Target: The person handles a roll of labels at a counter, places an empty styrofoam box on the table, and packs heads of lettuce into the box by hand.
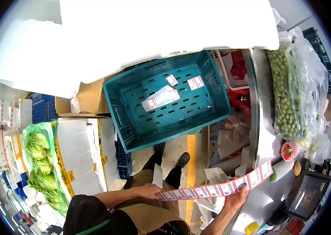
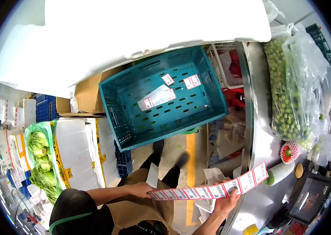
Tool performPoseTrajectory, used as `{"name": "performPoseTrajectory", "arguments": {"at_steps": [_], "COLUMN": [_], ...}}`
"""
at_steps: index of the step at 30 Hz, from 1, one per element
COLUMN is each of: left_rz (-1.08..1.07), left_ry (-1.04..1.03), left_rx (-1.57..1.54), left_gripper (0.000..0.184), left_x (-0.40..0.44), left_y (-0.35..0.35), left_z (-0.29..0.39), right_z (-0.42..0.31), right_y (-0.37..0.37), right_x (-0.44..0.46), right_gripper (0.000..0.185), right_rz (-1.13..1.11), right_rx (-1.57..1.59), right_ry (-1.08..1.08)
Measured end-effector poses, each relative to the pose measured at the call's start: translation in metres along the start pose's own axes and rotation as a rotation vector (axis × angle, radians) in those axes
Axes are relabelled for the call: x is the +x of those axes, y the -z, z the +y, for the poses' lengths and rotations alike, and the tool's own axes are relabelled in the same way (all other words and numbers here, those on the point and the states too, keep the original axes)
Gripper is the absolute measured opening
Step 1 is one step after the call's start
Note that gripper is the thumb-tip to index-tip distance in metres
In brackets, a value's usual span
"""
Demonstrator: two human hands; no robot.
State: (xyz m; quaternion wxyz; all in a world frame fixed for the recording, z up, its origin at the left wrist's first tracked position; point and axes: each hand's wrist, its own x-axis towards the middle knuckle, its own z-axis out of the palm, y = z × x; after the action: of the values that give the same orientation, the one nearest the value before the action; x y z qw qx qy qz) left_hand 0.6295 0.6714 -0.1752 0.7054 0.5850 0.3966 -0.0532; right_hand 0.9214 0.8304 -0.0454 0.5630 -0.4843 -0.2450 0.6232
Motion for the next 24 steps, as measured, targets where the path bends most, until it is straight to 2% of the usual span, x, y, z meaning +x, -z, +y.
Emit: {"name": "performPoseTrajectory", "arguments": {"at_steps": [2,4,8,9,12,14,21,24], "left_rz": [-0.013,0.011,0.004,0.002,0.033,0.043,0.011,0.007], "left_ry": [0.018,0.0,-0.049,-0.066,-0.104,-0.14,-0.197,-0.248], "left_rx": [0.034,0.079,0.158,0.18,0.223,0.243,0.386,0.465], "left_gripper": [0.044,0.044,0.035,0.034,0.031,0.03,0.03,0.029], "left_x": [-0.006,0.0,-0.005,-0.003,0.006,0.007,0.019,0.045], "left_y": [0.003,-0.009,-0.009,-0.011,-0.014,-0.016,-0.06,-0.097], "left_z": [0.012,-0.007,-0.005,-0.004,-0.007,0.003,0.065,0.063], "right_z": [-0.01,-0.01,-0.024,-0.031,-0.041,-0.062,-0.098,-0.114], "right_y": [0.01,0.02,0.043,0.041,0.045,0.044,0.127,0.178], "right_x": [-0.013,-0.02,-0.048,-0.053,-0.06,-0.075,-0.168,-0.223], "right_gripper": [0.04,0.04,0.039,0.037,0.033,0.035,0.031,0.03], "right_rz": [0.019,0.066,0.323,0.241,0.219,0.111,0.237,0.245], "right_rx": [0.05,0.073,0.054,0.047,0.107,0.069,0.062,0.079], "right_ry": [0.022,0.025,0.058,0.101,0.135,0.145,0.342,0.415]}}
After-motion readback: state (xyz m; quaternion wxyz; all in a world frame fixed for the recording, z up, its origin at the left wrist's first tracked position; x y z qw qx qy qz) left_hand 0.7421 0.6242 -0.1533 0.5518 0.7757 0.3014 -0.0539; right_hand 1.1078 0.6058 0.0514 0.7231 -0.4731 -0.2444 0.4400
